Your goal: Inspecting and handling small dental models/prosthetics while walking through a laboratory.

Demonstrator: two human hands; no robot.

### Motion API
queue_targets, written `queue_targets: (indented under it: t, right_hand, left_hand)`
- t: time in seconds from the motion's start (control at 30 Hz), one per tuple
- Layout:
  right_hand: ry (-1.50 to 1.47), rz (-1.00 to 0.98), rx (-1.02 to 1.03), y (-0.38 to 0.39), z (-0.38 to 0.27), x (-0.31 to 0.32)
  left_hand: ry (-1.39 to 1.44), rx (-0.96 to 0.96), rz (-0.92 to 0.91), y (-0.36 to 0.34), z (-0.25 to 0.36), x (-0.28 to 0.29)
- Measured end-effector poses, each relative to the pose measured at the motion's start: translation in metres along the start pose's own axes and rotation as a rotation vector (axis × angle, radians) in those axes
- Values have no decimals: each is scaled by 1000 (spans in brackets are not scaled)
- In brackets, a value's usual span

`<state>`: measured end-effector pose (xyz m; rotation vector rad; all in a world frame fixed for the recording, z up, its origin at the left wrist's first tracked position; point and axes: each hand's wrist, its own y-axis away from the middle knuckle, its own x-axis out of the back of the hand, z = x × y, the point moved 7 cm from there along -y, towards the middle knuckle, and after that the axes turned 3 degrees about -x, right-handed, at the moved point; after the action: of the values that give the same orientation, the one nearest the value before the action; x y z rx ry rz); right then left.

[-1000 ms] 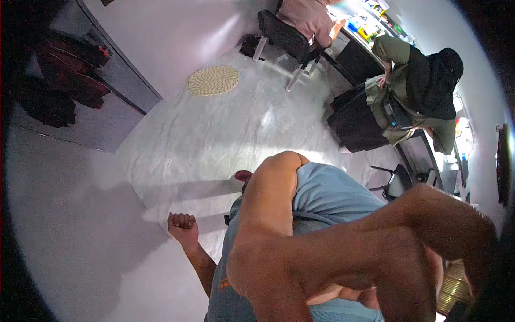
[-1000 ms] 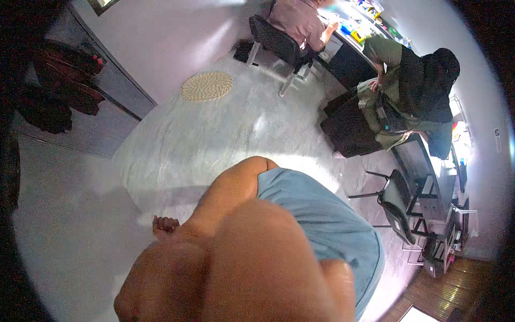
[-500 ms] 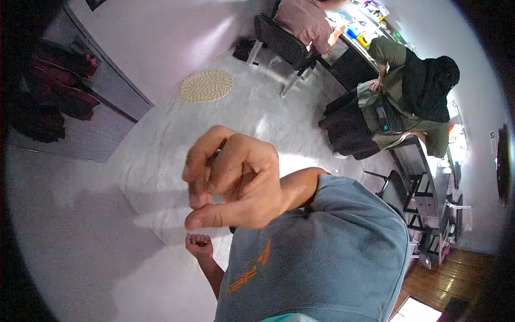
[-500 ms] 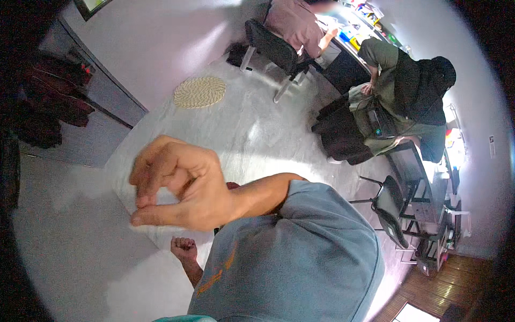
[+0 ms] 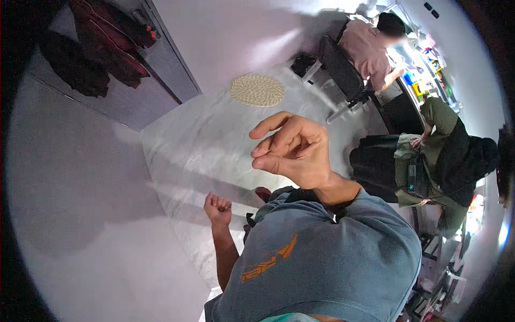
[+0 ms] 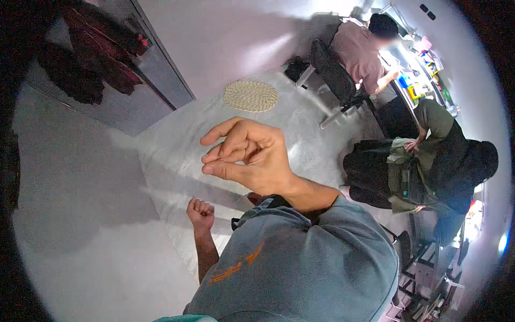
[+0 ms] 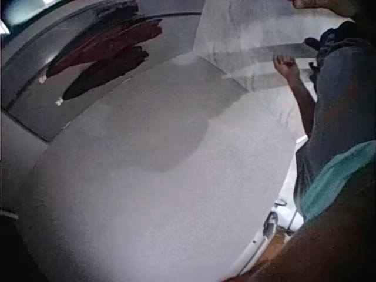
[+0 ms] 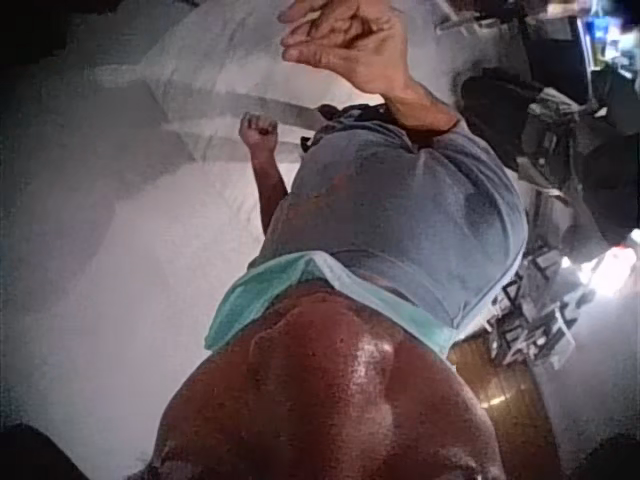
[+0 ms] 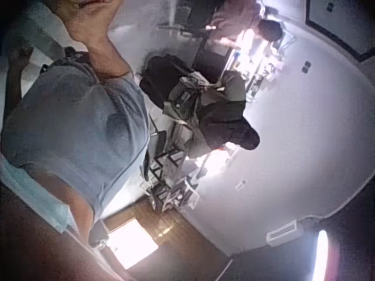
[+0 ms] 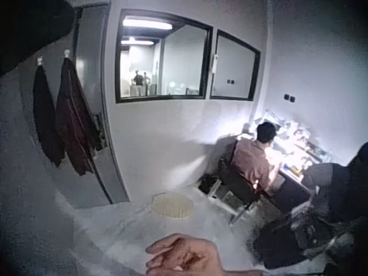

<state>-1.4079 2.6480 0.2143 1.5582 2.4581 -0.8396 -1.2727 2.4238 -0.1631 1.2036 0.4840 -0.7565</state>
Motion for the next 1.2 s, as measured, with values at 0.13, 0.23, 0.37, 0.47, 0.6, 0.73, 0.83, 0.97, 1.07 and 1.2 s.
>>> queue_targets:
  t: [0.13,0.23,0.37,0.47,0.6,0.73,0.83,0.97,1.07,1.2]
  right_hand:
    - [48,-34,-11,2,4,-2]
    - [54,-23,-25,11,6,-2]
    - [36,-9,-16,32,13,-15]
    - [5,26,-25,42,19,-21]
    - [27,7,-17,52,25,-35]
    - [17,26,-109,60,37,-52]
    - [-2,5,-126,64,43,-69]
    - [-26,-39,-131,67,49,-94]
    - [-20,-71,-117,69,50,-110]
    - [15,-54,-166,71,51,-116]
  left_hand:
    - [-6,94,59,12,-23,3]
    - [-56,69,63,24,-19,16]
    - [-31,106,111,45,0,52]
    - [-28,39,132,56,22,71]
    - [40,41,81,72,49,84]
    - [82,48,63,89,60,94]
    - [63,9,67,102,60,105]
    - [43,-44,61,117,63,123]
    - [43,-18,8,124,65,134]
    - [30,-10,16,125,72,149]
